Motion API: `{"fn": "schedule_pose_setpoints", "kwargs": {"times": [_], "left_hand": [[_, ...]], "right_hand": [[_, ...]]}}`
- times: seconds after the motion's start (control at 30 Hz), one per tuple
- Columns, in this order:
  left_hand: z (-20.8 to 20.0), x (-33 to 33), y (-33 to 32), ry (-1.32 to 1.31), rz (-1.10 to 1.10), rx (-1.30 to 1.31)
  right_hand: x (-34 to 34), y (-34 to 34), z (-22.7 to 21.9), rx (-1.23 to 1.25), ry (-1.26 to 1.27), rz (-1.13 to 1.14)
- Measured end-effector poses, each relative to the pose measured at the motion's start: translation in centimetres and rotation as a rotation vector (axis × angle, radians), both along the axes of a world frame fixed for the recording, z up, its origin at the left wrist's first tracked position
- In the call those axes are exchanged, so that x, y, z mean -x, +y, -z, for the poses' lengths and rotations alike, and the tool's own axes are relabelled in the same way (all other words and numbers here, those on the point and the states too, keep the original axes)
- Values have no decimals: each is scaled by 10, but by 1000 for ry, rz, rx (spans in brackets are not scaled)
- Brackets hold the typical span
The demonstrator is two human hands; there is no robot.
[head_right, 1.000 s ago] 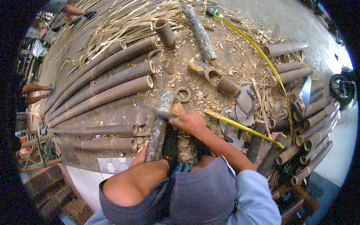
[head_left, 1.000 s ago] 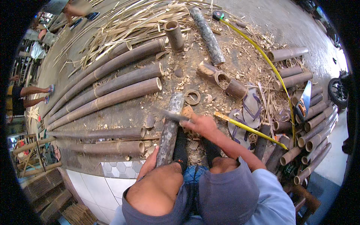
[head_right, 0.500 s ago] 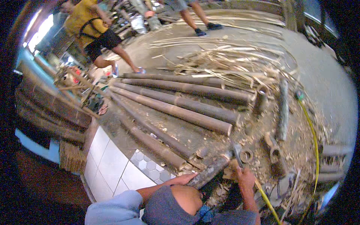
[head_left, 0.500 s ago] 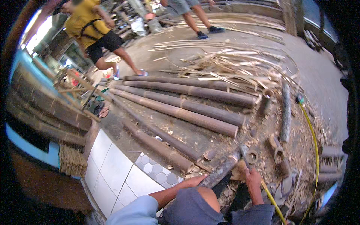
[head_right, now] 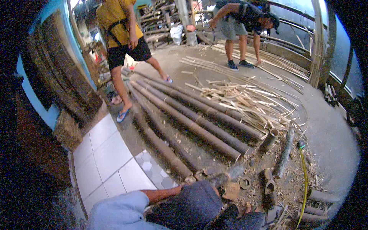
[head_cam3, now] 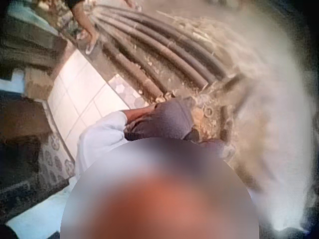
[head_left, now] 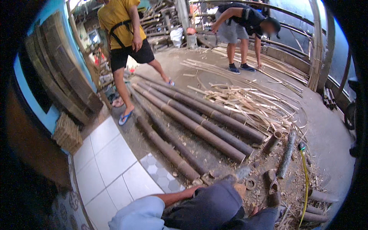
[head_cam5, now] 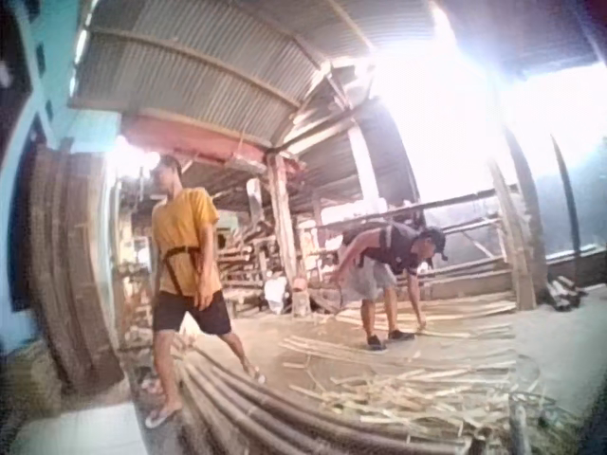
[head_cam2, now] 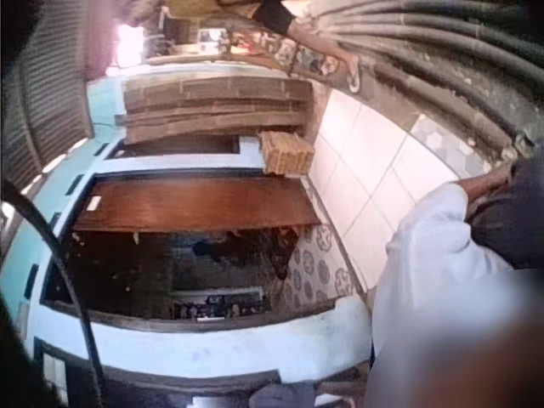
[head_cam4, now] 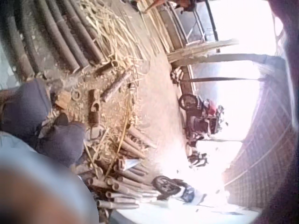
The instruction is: The person sits on the floor and uses a hand saw to cut a long bamboo pole into shorter sections. They measure the bamboo with a tape measure and use a knife to scrape the surface. The cut pieces are placed on the floor.
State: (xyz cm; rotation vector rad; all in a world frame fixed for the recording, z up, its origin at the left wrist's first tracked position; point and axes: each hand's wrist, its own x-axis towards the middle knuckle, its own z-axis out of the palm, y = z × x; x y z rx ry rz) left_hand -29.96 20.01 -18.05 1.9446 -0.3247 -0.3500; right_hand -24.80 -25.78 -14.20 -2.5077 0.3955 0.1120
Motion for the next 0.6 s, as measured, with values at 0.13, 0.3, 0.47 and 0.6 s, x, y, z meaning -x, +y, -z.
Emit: {"fn": "schedule_pose_setpoints", "kwargs": {"times": [0.13,0.3,0.47,0.6], "left_hand": [[-49,-27,-1,55,-218,-91],[-141,-47,7,23,-471,131],[-166,-78,31,-232,-617,134],[-187,-107,46,-416,-817,298]], "right_hand": [[38,-24,-51,87,-29,48],[92,-64,-125,129,-149,232],[184,-116,-214,208,-324,539],[245,-147,-276,250,-465,698]]}}
